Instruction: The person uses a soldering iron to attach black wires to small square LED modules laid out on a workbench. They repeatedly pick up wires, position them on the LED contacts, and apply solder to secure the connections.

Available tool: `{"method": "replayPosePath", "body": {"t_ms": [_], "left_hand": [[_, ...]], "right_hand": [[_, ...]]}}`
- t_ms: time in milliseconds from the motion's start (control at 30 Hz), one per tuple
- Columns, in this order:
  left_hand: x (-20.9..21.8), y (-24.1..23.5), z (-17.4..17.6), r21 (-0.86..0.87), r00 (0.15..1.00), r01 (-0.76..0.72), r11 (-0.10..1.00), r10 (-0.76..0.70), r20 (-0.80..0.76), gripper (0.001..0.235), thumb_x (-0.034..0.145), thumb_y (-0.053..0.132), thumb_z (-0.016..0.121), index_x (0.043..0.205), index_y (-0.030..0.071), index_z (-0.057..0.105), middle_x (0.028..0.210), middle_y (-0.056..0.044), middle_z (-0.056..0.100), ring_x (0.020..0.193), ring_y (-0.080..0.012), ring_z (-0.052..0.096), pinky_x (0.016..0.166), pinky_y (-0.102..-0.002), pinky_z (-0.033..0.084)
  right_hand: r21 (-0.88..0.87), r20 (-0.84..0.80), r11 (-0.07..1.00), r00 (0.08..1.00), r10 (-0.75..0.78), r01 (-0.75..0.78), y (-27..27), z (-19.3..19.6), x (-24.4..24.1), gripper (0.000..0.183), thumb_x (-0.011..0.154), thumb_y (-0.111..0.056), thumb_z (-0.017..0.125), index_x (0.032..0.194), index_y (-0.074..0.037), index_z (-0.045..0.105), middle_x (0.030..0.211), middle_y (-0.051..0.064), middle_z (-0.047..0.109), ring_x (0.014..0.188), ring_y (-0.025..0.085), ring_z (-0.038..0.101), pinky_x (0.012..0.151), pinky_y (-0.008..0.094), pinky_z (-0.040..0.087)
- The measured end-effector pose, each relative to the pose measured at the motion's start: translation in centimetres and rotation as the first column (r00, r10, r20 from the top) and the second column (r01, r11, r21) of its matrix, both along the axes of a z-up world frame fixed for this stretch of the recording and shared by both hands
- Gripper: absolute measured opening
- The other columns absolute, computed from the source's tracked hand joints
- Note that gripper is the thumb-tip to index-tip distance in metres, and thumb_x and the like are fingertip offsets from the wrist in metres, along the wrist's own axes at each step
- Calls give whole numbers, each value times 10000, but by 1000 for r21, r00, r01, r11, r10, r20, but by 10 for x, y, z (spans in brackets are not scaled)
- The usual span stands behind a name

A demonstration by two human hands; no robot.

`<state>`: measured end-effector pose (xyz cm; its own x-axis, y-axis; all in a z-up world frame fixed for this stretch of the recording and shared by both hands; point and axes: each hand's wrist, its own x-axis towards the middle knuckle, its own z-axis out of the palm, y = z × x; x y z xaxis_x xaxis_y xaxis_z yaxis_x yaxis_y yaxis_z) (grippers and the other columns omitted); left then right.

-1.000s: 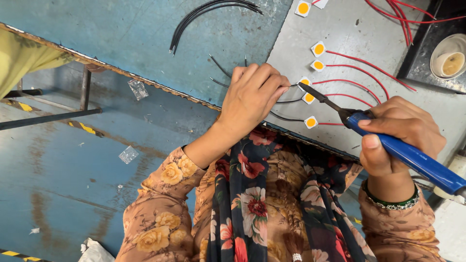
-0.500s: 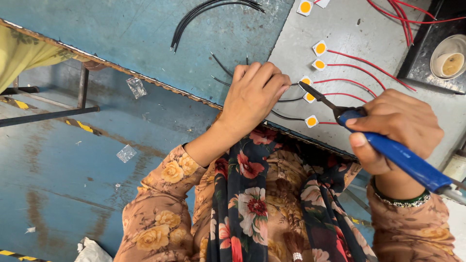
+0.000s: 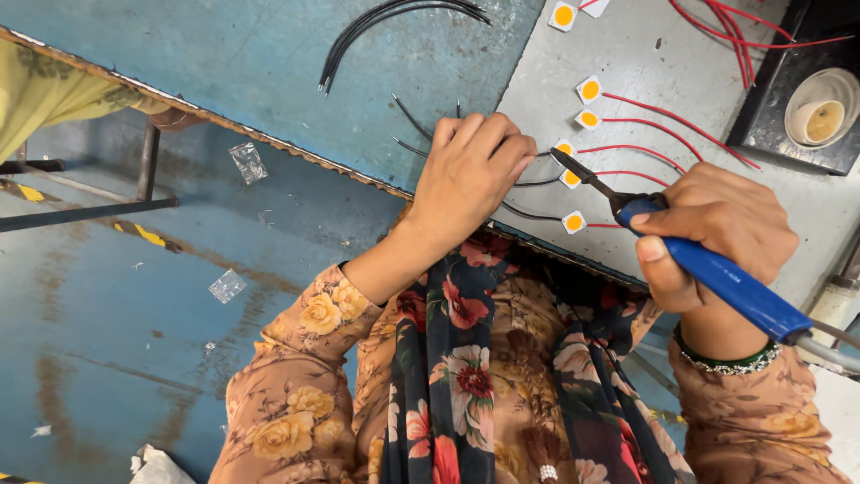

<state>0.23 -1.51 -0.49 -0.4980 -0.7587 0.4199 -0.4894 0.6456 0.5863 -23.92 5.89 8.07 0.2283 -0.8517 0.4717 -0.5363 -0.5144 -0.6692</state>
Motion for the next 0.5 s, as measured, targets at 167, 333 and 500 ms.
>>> {"method": "replayPosePath", "body": {"t_ms": [167,333,500], "left_hand": [[1,0,0,-4,1000,2,1000,-2,-8,134,966,181,752,1060,147,662,1014,18,561,987,-201,551,902,-381,388],[0,-1,2,-8,1000,11,1000,-11,-8,134,962,177,749,1058,141,663,1021,14,566,985,-201,555,881,-383,378],[2,0,2,0,1000,11,1000,-11,-7,121,968,167,748,1052,142,664,1015,12,561,981,-203,554,885,-383,381]], "right_hand": [[-121,220,989,974,-58,86,4,-16,-8,313,975,-224,694,860,53,605,657,112,579,524,225,559,542,326,485],[-97,306,981,943,-130,167,16,-23,-15,340,994,-237,730,889,55,592,654,146,590,510,241,533,556,336,473],[-127,254,983,962,-97,132,11,-23,-13,357,999,-256,710,872,50,576,689,137,596,487,222,527,533,332,479]]}}
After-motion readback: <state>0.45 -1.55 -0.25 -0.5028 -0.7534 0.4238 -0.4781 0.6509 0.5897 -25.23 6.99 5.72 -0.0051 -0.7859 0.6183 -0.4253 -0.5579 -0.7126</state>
